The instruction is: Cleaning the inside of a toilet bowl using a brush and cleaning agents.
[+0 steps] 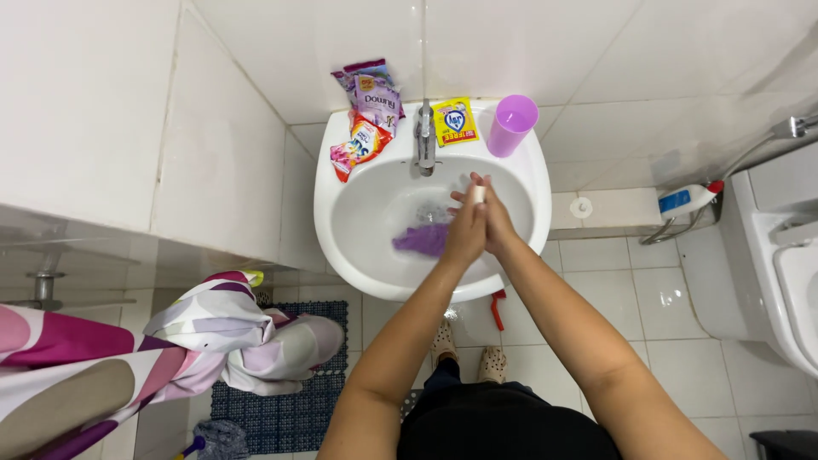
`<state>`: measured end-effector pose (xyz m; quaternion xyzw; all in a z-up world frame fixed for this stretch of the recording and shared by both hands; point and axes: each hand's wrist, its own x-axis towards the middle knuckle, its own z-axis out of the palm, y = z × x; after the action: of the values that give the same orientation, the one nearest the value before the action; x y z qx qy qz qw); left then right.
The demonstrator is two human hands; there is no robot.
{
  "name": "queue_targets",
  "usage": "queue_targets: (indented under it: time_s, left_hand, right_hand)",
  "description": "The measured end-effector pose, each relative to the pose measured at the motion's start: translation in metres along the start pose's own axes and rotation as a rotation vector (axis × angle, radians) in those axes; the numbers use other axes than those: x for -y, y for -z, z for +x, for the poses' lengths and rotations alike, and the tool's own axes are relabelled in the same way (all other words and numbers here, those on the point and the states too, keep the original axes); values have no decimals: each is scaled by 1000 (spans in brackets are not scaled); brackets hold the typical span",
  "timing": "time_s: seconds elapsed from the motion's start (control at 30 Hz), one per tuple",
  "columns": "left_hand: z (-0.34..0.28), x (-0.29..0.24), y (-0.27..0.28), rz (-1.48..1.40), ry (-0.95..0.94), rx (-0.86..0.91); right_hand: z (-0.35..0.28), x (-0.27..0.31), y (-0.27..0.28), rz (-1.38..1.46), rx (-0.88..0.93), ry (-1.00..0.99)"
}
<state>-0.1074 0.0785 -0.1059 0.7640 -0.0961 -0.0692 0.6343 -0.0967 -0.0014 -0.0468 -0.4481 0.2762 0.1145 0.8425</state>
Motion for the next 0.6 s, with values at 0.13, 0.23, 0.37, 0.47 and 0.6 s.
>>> queue_targets:
  time_s: [0.13,0.23,0.37,0.47,0.6]
  left_hand:
    - [-2,-13,-1,-65,-48,77]
    - [-8,-20,-10,-148,25,-112]
    - [-12,-45,-21,-155,-4,-82]
    - [-2,-39,-27,-218,40,-94]
    - [-12,-59,-47,-36,27,-61]
  right_hand:
    - [4,-17,16,116,-24,-83]
    - [16,-39,37,-73,166,182]
    - [10,-8,39,-116,59,179]
    - [-6,-20,40,-86,116,194]
    - [-41,46,16,-85,-59,-12]
